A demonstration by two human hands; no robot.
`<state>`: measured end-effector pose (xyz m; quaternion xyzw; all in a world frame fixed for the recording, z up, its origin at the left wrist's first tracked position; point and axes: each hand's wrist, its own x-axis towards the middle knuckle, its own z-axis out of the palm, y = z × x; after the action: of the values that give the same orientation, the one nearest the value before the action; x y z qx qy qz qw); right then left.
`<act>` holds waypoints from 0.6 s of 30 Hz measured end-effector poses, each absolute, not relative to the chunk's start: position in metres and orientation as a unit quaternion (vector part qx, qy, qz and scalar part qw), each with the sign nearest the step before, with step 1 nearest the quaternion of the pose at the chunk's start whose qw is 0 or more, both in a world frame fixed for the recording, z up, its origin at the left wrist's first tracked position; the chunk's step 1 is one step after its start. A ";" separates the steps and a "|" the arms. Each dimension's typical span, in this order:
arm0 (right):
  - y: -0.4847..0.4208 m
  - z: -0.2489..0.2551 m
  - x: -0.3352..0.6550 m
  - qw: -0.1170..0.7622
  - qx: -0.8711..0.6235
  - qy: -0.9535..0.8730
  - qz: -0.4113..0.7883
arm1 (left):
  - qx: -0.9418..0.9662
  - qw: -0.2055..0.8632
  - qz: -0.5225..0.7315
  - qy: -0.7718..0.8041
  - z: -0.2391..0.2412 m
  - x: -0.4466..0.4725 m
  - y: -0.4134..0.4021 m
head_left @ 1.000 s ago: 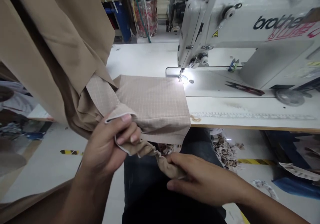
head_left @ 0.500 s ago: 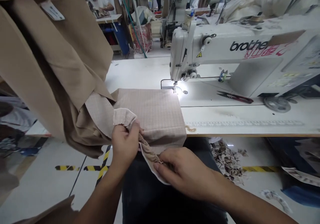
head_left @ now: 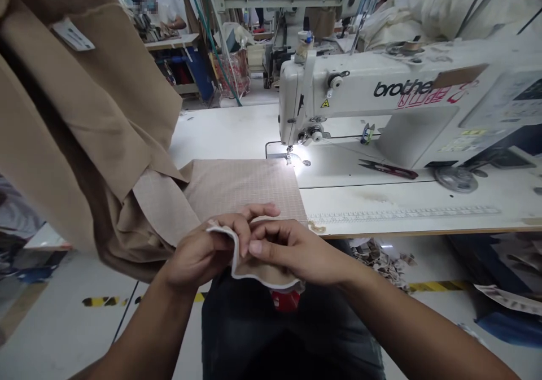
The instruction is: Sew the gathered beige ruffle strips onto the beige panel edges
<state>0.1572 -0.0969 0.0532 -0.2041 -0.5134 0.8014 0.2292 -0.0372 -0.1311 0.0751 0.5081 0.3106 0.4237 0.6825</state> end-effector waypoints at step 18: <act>-0.086 0.067 0.193 0.253 -0.355 -0.568 0.698 | 0.513 0.559 0.339 0.556 0.101 -0.031 -0.100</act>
<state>0.1931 -0.0865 0.0671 -0.3555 -0.5681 0.6976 0.2535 -0.0308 -0.1002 0.1012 0.5128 0.5560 0.3393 0.5593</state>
